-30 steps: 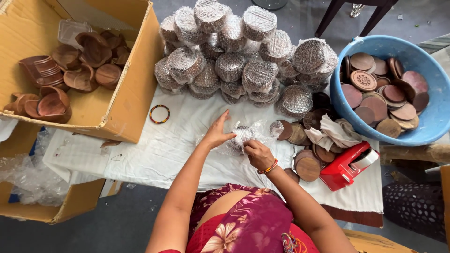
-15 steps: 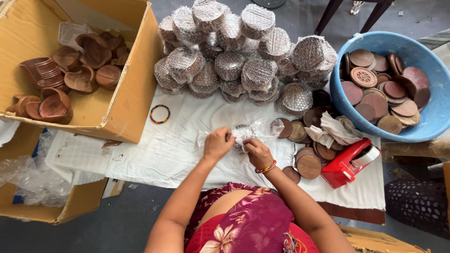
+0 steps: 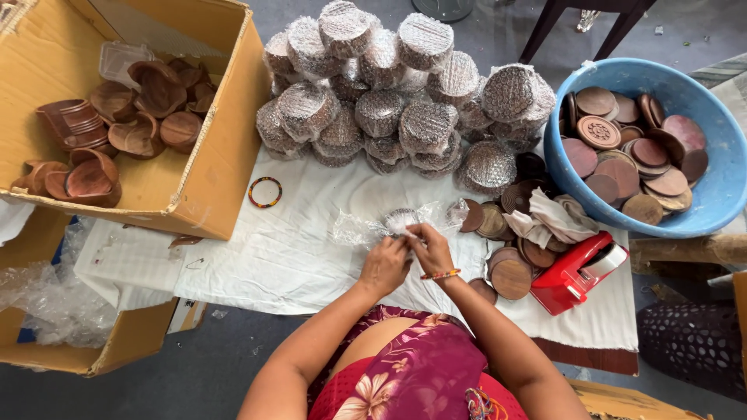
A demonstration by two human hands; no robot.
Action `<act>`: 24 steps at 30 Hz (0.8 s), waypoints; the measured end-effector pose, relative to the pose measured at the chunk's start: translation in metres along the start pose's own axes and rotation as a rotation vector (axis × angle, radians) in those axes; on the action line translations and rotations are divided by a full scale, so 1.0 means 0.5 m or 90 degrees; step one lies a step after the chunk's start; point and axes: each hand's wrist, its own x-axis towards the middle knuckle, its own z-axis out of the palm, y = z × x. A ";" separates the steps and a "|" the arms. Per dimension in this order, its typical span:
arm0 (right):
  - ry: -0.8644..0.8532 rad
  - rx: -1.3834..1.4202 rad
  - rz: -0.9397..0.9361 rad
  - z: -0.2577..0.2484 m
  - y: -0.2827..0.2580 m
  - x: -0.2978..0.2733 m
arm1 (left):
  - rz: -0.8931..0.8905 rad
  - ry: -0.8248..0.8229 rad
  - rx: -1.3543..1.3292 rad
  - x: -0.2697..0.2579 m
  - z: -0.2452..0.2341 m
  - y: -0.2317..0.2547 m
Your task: Cleaning clay pots with a cloth and wrapping them in bubble wrap for packing.
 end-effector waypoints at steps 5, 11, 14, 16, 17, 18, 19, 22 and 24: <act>-0.061 -0.146 -0.223 -0.014 -0.061 -0.043 | 0.144 -0.006 0.104 -0.026 -0.025 -0.018; -0.111 -0.266 -0.437 -0.035 -0.062 -0.056 | 0.257 0.077 0.013 -0.061 0.016 -0.096; -0.123 -0.319 -0.477 -0.040 -0.041 -0.053 | 0.206 0.103 -0.046 -0.064 -0.002 -0.084; -0.117 -0.347 -0.494 -0.035 -0.028 -0.051 | 0.147 0.091 -0.073 -0.060 -0.008 -0.074; -0.115 -0.372 -0.499 -0.032 -0.025 -0.054 | -0.038 -0.015 -0.143 -0.056 -0.005 -0.068; -0.111 -0.400 -0.505 -0.033 -0.022 -0.054 | -0.220 -0.120 -0.213 -0.047 0.002 -0.061; -0.111 -0.401 -0.506 -0.034 -0.021 -0.055 | -0.220 -0.119 -0.213 -0.042 0.013 -0.068; -0.105 -0.396 -0.509 -0.029 -0.014 -0.060 | -0.755 -0.135 -0.673 -0.026 0.022 -0.083; -0.091 -0.418 -0.518 -0.027 -0.005 -0.062 | -0.944 0.118 -0.815 0.000 0.000 -0.083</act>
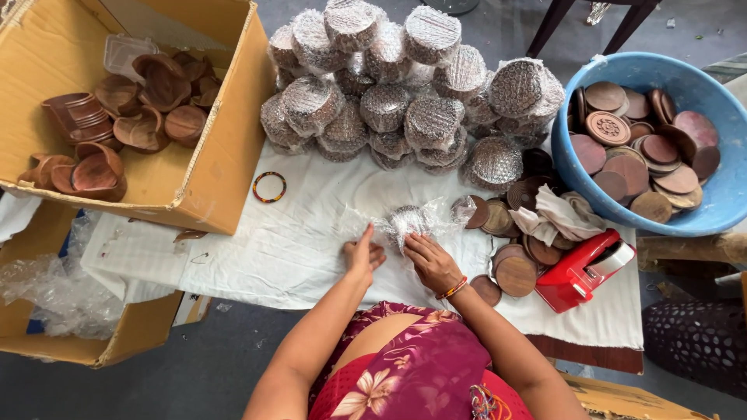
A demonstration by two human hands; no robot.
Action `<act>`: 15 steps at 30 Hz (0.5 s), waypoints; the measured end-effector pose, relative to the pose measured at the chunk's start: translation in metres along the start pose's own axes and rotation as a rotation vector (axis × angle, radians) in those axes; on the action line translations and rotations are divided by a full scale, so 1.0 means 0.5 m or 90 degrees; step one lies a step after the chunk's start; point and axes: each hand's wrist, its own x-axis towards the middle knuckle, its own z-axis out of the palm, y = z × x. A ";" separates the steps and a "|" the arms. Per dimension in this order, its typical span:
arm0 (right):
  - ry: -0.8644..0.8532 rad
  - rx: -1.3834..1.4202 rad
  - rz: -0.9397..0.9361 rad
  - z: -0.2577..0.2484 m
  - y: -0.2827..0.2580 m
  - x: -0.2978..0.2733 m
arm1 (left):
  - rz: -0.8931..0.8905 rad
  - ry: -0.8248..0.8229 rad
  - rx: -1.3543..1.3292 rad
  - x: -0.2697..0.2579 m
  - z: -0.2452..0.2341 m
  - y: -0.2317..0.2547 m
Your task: Cleaning clay pots with a cloth and wrapping them in bubble wrap for packing.
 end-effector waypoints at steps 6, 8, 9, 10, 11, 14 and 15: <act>0.006 0.012 0.013 0.000 0.001 0.001 | 0.092 0.054 -0.119 0.145 -0.015 -0.063; 0.004 0.025 0.032 -0.004 -0.001 0.004 | 0.191 0.018 -0.130 0.042 -0.002 -0.027; 0.000 0.041 0.051 -0.005 -0.003 0.004 | 0.289 -0.016 -0.142 -0.010 0.002 -0.011; 0.000 0.043 0.053 -0.001 0.000 -0.001 | 0.288 -0.015 -0.139 -0.030 0.003 -0.011; 0.013 0.052 0.052 0.003 0.004 -0.005 | 0.350 -0.033 -0.073 -0.049 0.003 -0.011; 0.030 0.065 0.051 0.001 0.006 -0.006 | 0.557 -0.027 0.159 -0.101 0.004 0.007; 0.032 0.067 0.049 -0.004 0.006 -0.005 | 0.699 -0.001 0.325 -0.117 0.006 0.015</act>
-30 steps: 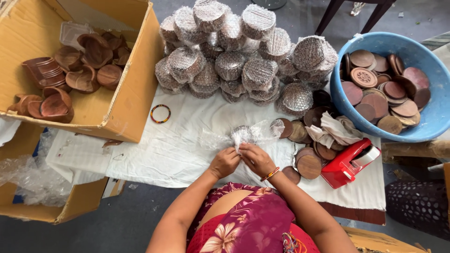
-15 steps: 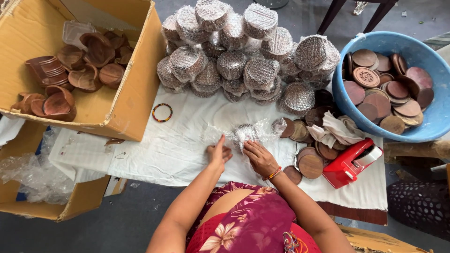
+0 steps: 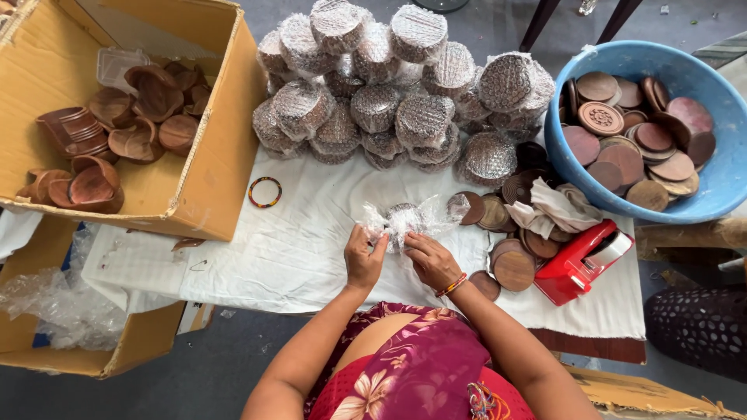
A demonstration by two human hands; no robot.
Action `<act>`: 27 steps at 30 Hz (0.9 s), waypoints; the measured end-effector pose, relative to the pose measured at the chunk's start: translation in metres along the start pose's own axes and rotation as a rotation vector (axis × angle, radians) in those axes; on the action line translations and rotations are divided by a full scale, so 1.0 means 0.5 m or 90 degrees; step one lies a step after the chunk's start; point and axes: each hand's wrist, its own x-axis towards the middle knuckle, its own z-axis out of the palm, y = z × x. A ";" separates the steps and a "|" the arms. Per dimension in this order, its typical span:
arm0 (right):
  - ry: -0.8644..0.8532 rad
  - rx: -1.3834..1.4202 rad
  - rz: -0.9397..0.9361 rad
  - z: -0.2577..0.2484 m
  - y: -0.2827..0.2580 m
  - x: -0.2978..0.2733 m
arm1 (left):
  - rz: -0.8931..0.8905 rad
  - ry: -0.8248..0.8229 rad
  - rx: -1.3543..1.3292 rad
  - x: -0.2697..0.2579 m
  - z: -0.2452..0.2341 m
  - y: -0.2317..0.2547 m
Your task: Cleaning clay pots with a cloth and wrapping them in bubble wrap for packing.
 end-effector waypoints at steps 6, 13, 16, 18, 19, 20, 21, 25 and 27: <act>0.011 0.115 0.112 0.003 -0.031 0.018 | 0.401 -0.139 0.193 0.022 -0.002 0.061; 0.085 0.184 0.152 0.058 0.012 -0.039 | 0.594 -0.284 0.283 0.037 0.050 0.041; 0.041 0.258 0.309 0.055 0.023 -0.046 | 0.546 -0.271 0.227 0.078 0.068 0.016; 0.049 0.269 0.239 0.042 0.024 -0.038 | 0.363 -0.346 0.249 0.109 0.085 -0.028; 0.049 0.268 0.239 0.029 0.019 -0.026 | 0.364 -0.347 0.249 0.124 0.077 -0.035; 0.030 0.286 0.249 0.016 0.014 -0.014 | 0.154 -0.259 0.262 0.140 0.070 -0.041; 0.010 0.305 0.259 0.003 0.008 -0.005 | -0.058 -0.168 0.271 0.154 0.062 -0.048; -0.078 0.174 0.346 -0.003 0.048 0.001 | 0.000 -0.388 0.263 0.149 0.014 0.001; -0.047 0.253 0.228 -0.016 0.063 0.007 | 0.092 -0.538 0.304 0.123 0.002 0.001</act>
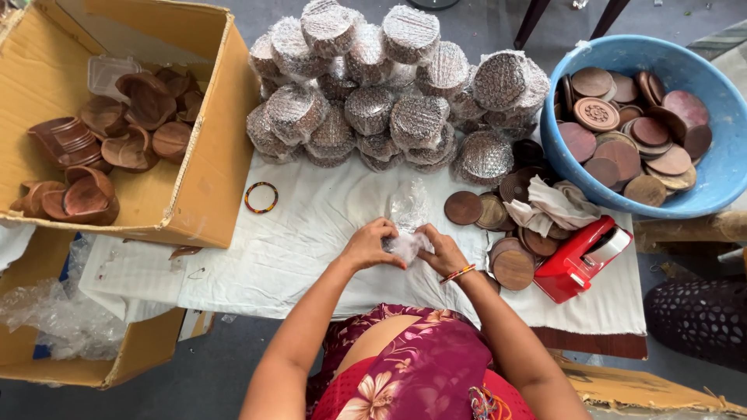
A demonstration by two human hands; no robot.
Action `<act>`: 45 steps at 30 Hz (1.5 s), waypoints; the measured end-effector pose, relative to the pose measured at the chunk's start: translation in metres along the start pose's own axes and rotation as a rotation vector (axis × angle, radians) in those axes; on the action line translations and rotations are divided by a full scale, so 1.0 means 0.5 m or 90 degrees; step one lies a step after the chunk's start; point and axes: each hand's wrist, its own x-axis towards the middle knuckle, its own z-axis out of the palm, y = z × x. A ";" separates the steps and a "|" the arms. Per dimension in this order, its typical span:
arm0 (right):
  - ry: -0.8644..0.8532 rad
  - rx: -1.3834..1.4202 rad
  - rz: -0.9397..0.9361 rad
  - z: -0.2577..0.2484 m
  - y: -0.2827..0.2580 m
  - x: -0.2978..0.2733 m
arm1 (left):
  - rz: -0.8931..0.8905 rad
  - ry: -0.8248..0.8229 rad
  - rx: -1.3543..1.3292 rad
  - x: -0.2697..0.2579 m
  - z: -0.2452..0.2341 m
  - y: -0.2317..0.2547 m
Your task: Cleaning clay pots with a cloth and wrapping them in bubble wrap for packing.
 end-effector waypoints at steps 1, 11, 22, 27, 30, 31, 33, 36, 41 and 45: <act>0.004 0.001 0.003 -0.003 0.004 0.006 | 0.002 -0.004 0.002 -0.004 0.001 0.001; -0.021 -0.045 0.117 -0.011 0.005 0.069 | 0.067 0.154 0.063 0.000 0.070 -0.010; 0.333 -0.153 -0.117 0.020 -0.069 -0.083 | 0.016 0.170 -0.017 0.004 0.089 -0.028; 0.250 0.094 0.257 0.034 -0.015 -0.123 | 0.025 0.222 -0.041 0.000 0.102 -0.031; 0.171 0.158 0.309 0.046 -0.021 -0.114 | 0.042 0.236 -0.036 -0.005 0.112 -0.038; 0.172 0.159 0.309 0.043 -0.042 -0.097 | 0.043 0.235 -0.035 -0.005 0.115 -0.039; 0.205 0.108 0.211 0.039 -0.084 -0.058 | 0.062 0.258 -0.027 -0.009 0.117 -0.044; 0.190 0.046 0.122 0.044 -0.087 -0.023 | 0.070 0.278 -0.045 -0.005 0.125 -0.050; 0.075 -0.023 0.208 0.030 -0.069 0.008 | 0.085 0.288 0.020 -0.004 0.129 -0.061; -0.009 0.088 0.280 0.024 0.009 0.000 | 0.147 0.325 0.119 -0.010 0.139 -0.056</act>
